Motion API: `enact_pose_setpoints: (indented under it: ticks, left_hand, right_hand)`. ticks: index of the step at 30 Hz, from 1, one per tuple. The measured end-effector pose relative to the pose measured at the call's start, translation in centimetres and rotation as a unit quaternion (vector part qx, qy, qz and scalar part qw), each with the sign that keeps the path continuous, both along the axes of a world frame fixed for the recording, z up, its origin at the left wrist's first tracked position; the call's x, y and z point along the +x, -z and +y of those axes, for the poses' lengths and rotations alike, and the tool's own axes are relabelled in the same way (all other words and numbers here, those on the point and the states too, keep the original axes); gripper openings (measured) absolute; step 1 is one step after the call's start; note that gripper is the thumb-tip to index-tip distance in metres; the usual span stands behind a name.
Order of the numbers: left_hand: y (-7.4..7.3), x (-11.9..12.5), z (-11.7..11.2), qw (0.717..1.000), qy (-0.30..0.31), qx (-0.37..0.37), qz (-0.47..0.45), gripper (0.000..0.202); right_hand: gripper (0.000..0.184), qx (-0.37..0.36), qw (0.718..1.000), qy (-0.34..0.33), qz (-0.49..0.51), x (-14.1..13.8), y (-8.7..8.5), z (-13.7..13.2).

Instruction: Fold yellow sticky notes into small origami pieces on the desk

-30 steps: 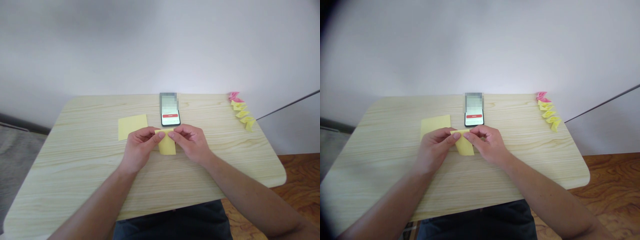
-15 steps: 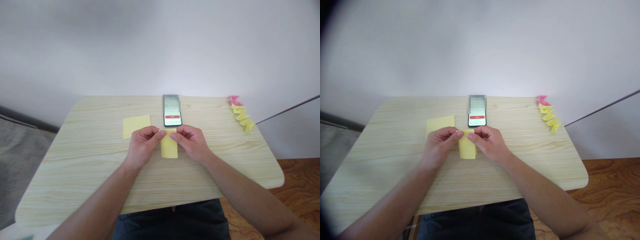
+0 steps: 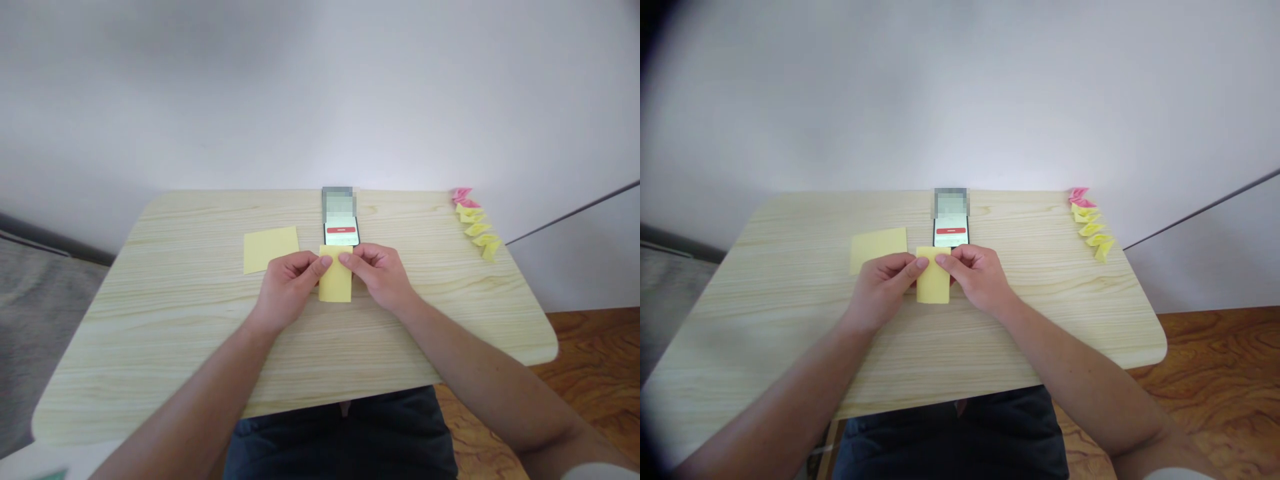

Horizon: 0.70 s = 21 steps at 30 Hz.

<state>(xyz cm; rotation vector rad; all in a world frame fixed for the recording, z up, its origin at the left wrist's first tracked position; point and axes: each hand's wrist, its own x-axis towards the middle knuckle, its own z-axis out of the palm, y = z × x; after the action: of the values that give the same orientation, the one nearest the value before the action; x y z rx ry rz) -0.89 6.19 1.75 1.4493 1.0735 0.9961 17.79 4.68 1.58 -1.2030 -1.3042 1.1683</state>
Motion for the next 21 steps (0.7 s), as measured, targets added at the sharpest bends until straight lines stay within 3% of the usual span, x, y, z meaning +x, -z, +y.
enact_pose_setpoints:
  ticks: [8,15,21]
  left_hand:
    - [0.19,-0.17,0.39,1.000,-0.023,-0.004,-0.001,0.044]
    - [0.64,-0.24,0.37,0.998,-0.017,-0.061,-0.029,0.045]
    - [0.34,-0.32,0.19,1.000,0.002,-0.002,0.018,0.045]
  right_hand:
    - [0.040,-0.042,0.993,-0.109,0.012,0.21,0.01,-0.30]
    - [0.040,-0.032,0.994,-0.105,0.011,0.31,-0.02,-0.29]
    - [0.037,-0.034,0.995,-0.090,0.034,0.22,-0.11,-0.16]
